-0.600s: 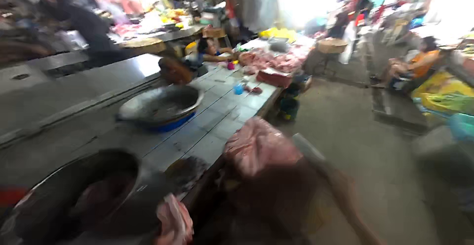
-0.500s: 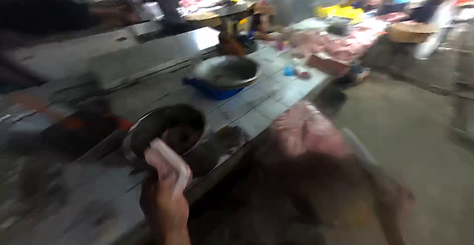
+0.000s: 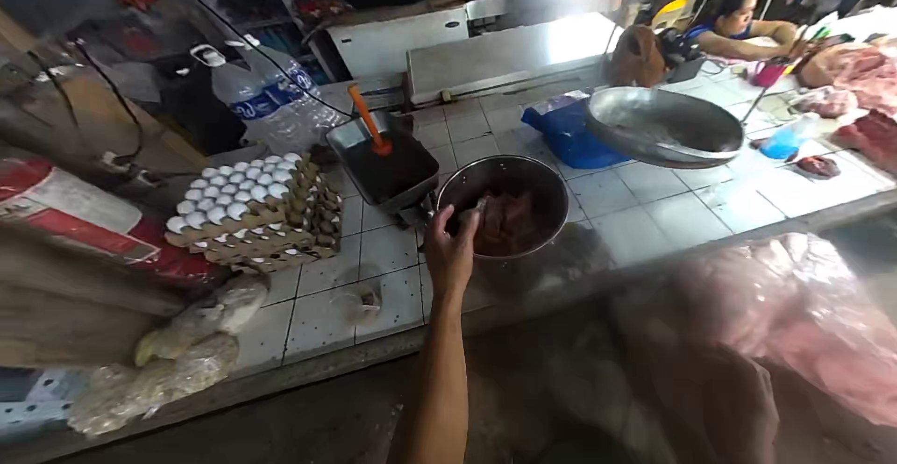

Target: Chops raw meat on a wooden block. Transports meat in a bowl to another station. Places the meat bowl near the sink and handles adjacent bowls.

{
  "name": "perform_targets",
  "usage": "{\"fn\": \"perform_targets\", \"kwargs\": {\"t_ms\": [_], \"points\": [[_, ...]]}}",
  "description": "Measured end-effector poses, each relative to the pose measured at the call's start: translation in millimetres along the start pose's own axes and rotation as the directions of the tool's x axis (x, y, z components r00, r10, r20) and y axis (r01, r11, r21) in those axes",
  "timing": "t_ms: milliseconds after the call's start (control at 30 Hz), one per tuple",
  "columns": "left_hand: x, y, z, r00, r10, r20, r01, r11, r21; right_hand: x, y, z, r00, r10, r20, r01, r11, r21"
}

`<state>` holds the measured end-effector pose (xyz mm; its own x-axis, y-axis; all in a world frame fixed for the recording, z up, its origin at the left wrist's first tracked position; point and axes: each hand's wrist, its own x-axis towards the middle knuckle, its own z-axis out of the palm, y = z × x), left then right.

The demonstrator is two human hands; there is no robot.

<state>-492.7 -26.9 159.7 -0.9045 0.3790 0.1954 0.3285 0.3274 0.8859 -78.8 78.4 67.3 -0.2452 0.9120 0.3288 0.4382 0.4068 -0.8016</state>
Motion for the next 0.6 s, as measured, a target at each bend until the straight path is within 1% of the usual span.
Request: {"fn": "perform_targets", "kwargs": {"t_ms": [67,100,133,167,200,233,267,300,333,367,400,467,533,567,600], "points": [[0,-37,-6,0.991,0.018,-0.129,-0.016,1.000,0.018,14,1,32,0.995,0.007,0.104,-0.015,0.997,0.071],[-6,-45,-8,0.983,0.073,-0.168,-0.066,0.997,0.049,27,5,49,0.989,-0.003,0.150,-0.010,0.996,0.089],[-22,-42,-5,0.978,0.159,-0.138,-0.149,0.986,0.079,42,9,64,0.982,-0.015,0.189,-0.003,0.996,0.094],[-46,-32,5,0.963,0.270,-0.022,-0.267,0.960,0.090,61,11,76,0.974,-0.022,0.223,0.000,0.995,0.101],[-73,-19,24,0.917,0.367,0.159,-0.381,0.922,0.069,83,11,87,0.970,-0.037,0.242,0.009,0.993,0.119],[-97,-7,52,0.839,0.404,0.365,-0.449,0.892,0.046,108,12,96,0.969,-0.059,0.239,0.026,0.990,0.140],[-116,2,86,0.742,0.364,0.563,-0.478,0.876,0.062,131,12,103,0.973,-0.070,0.220,0.035,0.986,0.162],[-129,4,124,0.636,0.241,0.733,-0.469,0.875,0.118,152,11,106,0.978,-0.068,0.196,0.031,0.983,0.184],[-132,-2,165,0.542,0.114,0.832,-0.456,0.872,0.178,171,11,107,0.983,-0.047,0.176,0.012,0.980,0.198],[-125,-14,207,0.490,0.035,0.871,-0.465,0.856,0.227,188,12,107,0.989,-0.028,0.144,-0.003,0.976,0.216],[-115,-35,248,0.502,0.014,0.865,-0.482,0.834,0.267,200,13,107,0.994,-0.011,0.111,-0.015,0.972,0.235],[-92,-75,311,0.600,-0.009,0.800,-0.467,0.808,0.360,210,14,104,0.997,0.022,0.076,-0.042,0.964,0.264],[-72,-96,350,0.660,-0.087,0.746,-0.426,0.775,0.467,210,18,99,0.994,0.025,0.102,-0.051,0.964,0.262],[-64,-98,360,0.680,-0.088,0.728,-0.428,0.759,0.491,208,20,96,0.993,0.024,0.117,-0.052,0.969,0.240],[-59,-98,365,0.699,-0.054,0.714,-0.445,0.749,0.491,203,23,92,0.990,0.043,0.135,-0.072,0.973,0.217]]}}
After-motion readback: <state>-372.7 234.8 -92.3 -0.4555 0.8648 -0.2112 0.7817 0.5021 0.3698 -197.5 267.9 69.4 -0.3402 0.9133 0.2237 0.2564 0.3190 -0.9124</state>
